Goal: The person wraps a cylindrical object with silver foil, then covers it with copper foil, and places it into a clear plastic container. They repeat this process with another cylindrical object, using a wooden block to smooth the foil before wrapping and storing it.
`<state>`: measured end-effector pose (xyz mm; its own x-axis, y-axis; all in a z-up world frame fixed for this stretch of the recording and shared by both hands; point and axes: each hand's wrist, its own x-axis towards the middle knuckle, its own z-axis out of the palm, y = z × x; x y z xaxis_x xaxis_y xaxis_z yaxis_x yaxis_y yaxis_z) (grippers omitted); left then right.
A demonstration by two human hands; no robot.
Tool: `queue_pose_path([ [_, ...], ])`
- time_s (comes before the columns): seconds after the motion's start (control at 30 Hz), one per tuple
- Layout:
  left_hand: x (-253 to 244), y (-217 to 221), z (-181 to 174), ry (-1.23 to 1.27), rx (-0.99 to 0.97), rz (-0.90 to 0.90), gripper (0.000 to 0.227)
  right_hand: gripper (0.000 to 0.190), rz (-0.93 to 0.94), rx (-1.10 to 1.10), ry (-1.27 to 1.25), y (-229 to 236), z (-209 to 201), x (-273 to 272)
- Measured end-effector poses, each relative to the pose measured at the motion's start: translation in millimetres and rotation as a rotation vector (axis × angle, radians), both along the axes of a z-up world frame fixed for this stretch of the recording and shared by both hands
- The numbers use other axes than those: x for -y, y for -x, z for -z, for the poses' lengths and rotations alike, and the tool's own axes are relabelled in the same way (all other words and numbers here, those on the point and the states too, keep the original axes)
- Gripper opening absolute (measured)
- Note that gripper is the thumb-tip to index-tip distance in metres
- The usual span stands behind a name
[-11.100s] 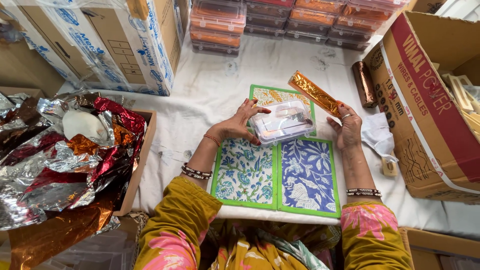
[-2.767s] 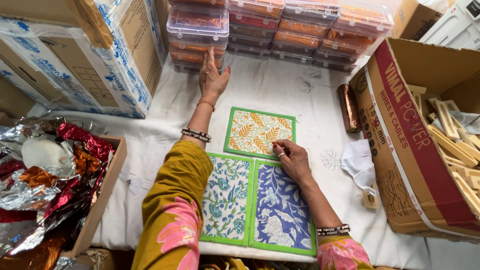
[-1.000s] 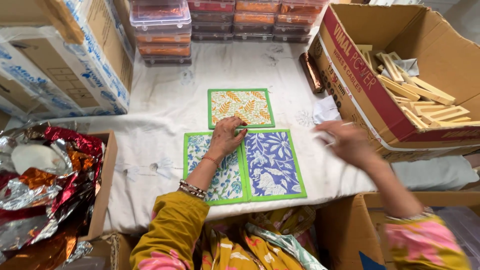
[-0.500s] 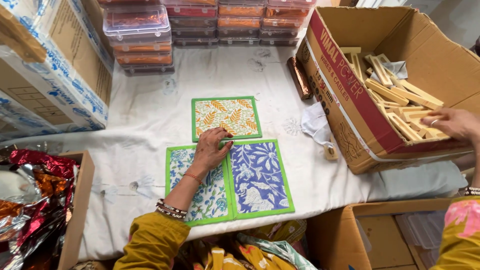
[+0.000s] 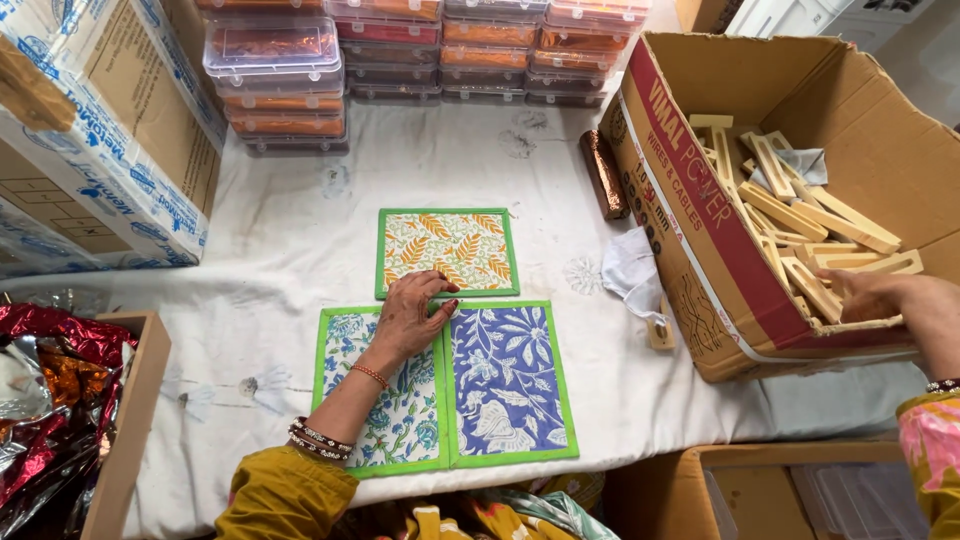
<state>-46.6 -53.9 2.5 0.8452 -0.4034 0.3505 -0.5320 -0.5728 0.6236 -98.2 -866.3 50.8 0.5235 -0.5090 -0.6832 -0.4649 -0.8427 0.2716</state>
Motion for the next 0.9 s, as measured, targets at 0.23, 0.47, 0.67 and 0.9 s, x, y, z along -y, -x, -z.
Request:
queue_pose_path([
  [0.23, -0.1, 1.0, -1.9, 0.0, -0.024, 0.0, 0.021, 0.076, -0.178, 0.025, 0.2, -2.3, -29.5, -31.9],
  [0.47, 0.4, -0.5, 2.0, -0.007, -0.013, -0.005, 0.021, 0.091, -0.257, 0.065, 0.379, 6.5, -42.2, -67.8],
  [0.67, -0.9, -2.3, 4.9, -0.005, -0.021, 0.001, 0.023, 0.104, 0.233, -0.039, -0.018, 25.5, -18.3, -66.0],
  [0.9, -2.3, -1.5, 4.4, -0.001, -0.024, 0.012, 0.024, 0.053, 0.558, 0.819, -0.58, 100.3, -134.0, -222.6],
])
